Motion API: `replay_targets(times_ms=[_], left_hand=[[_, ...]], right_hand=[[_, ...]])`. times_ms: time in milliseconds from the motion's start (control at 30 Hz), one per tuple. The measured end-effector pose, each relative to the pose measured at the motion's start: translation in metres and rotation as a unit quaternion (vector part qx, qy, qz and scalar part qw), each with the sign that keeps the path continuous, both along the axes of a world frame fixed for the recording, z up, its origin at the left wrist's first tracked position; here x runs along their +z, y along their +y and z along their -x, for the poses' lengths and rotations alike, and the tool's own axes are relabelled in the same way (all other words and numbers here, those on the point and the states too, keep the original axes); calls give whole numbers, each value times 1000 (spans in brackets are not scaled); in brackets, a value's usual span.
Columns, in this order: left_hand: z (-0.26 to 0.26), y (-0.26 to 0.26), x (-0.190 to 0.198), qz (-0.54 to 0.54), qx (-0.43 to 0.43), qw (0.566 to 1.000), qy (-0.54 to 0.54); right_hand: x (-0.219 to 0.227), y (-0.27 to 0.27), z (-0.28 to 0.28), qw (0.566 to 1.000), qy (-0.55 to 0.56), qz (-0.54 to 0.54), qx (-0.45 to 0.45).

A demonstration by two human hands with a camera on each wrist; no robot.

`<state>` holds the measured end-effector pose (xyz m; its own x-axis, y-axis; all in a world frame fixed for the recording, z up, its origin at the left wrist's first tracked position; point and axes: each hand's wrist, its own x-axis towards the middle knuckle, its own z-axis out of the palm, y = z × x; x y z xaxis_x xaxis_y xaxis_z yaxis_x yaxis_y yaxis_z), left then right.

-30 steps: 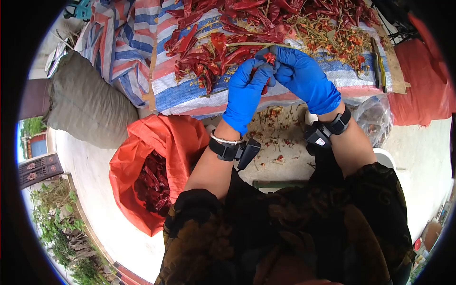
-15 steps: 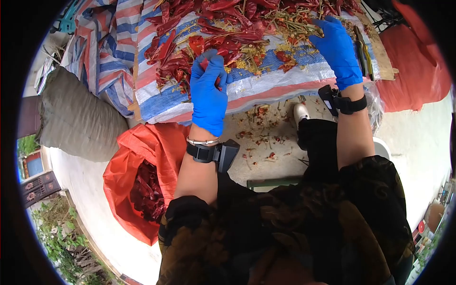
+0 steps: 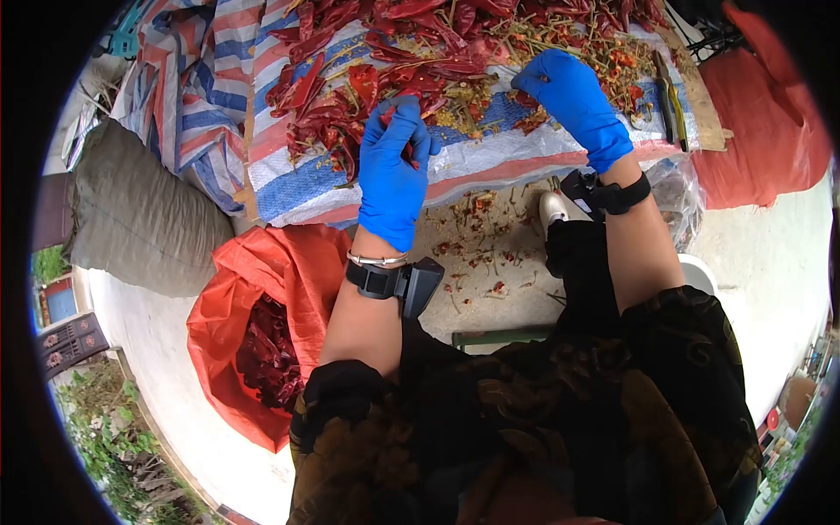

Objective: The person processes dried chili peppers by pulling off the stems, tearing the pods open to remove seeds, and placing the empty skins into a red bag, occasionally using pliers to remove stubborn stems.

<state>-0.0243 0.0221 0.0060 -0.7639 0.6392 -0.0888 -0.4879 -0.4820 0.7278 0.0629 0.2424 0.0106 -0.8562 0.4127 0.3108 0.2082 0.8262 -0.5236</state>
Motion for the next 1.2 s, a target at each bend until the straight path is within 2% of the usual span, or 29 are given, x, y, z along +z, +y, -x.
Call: replay_targets(times_ms=[67,167,233,267,333,367,433,467,533,567,633,767,833,867,933,1067,1167,1200], left_hand=[[0,-1,-1,-6,-1,1000,-7],[1,-2,-1,-11,-3,1000,-19],[0,-2,-1,-9,-4,1000,-25],[0,-2,-1,-7,-3,1000,-20],[0,-2,-1,-7,-2,1000,-13],[-1,-1,-1,-9,-3,1000,-10],[-1,0,-2,-12,-6,1000,-8],[-1,-1,-2,-20,-12,1000,-15],[-1,-1,-3,-29,-17,999,-23],[-1,-1,-4,-34,-20,999,-28],[-1,-1,-4,-38,-23,998,-33],[-2,0,-4,-51,-20,996,-64],[-1,0,-5,-56,-20,996,-70],[-1,0,-7,-56,-25,995,-79],[-1,0,-7,-54,-27,994,-86],[-3,-1,-3,-49,-38,994,-85],[-6,5,-1,-50,-51,995,-73],[-6,7,-4,-40,-51,996,-58]], right_hand=[[-1,5,-1,1000,5,24,-4],[0,7,-2,998,38,-42,-5],[8,3,-7,994,61,-54,69],[2,5,-7,994,62,-54,69],[-8,9,-6,983,38,-153,95],[-11,13,-6,982,40,-155,95],[-4,8,-4,997,-33,-46,46],[0,6,-4,997,-33,-46,45],[11,2,-4,995,39,87,-1],[9,4,-4,995,39,87,-1],[7,8,-1,939,116,322,2],[20,6,-4,938,137,319,-1],[26,2,-5,906,93,411,33],[24,2,-4,906,94,411,35],[21,1,-1,872,90,472,91],[21,-21,5,878,74,462,100],[21,-51,9,887,85,448,69],[15,-64,11,891,91,435,93]])
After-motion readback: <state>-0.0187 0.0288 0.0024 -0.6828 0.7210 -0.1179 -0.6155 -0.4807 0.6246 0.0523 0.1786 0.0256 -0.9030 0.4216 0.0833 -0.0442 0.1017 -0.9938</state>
